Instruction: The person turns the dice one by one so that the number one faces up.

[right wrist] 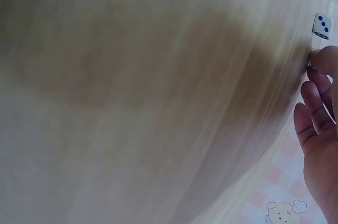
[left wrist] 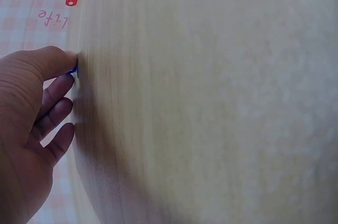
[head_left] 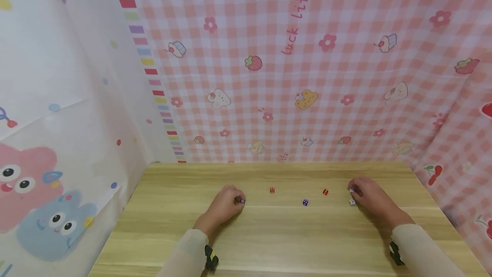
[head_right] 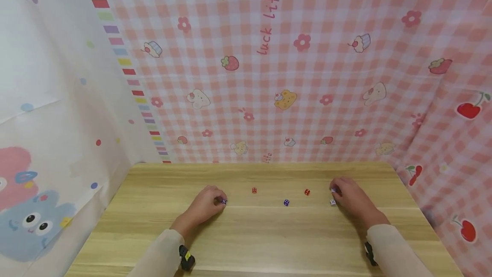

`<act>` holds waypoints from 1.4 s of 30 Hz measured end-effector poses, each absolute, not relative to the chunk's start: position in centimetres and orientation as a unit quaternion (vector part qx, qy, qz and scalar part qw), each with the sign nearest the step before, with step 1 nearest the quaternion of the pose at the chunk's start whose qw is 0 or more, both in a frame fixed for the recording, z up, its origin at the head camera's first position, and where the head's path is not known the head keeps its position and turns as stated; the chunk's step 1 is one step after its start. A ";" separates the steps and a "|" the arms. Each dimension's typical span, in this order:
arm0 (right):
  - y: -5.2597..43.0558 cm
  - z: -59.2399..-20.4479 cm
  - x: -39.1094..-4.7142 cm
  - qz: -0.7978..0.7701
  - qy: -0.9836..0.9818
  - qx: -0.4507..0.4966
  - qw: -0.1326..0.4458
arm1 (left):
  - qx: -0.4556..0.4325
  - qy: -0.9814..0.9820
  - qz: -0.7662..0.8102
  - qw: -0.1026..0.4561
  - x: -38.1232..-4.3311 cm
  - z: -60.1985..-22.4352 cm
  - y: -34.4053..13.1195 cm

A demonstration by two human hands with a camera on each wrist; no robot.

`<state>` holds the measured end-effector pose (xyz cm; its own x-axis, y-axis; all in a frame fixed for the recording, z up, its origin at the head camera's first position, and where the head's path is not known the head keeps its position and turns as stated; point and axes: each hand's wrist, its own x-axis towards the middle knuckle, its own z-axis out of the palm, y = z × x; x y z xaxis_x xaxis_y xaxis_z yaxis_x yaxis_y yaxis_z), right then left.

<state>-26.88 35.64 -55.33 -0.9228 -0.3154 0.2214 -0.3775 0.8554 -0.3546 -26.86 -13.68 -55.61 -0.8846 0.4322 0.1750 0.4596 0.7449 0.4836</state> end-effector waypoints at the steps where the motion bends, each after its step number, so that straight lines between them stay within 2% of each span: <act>1: 35.6 -55.4 -26.8 0.198 -0.960 0.181 0.079 | -0.239 -0.933 -0.266 0.025 -26.8 -55.7 -13.7; 25: 35.3 -54.8 -26.7 0.176 -0.958 0.201 0.103 | -0.228 -0.936 -0.268 0.021 -26.8 -55.8 -13.6; 42: 35.5 -54.7 -26.8 0.195 -0.958 0.190 0.087 | -0.230 -0.936 -0.266 0.017 -26.8 -55.7 -13.6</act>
<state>-26.82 35.50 -54.75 -0.9129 -0.3298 0.2405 -0.3975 0.8522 -0.3402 -26.84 -13.61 -55.71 -0.8938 0.4210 0.1544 0.4392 0.7524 0.4909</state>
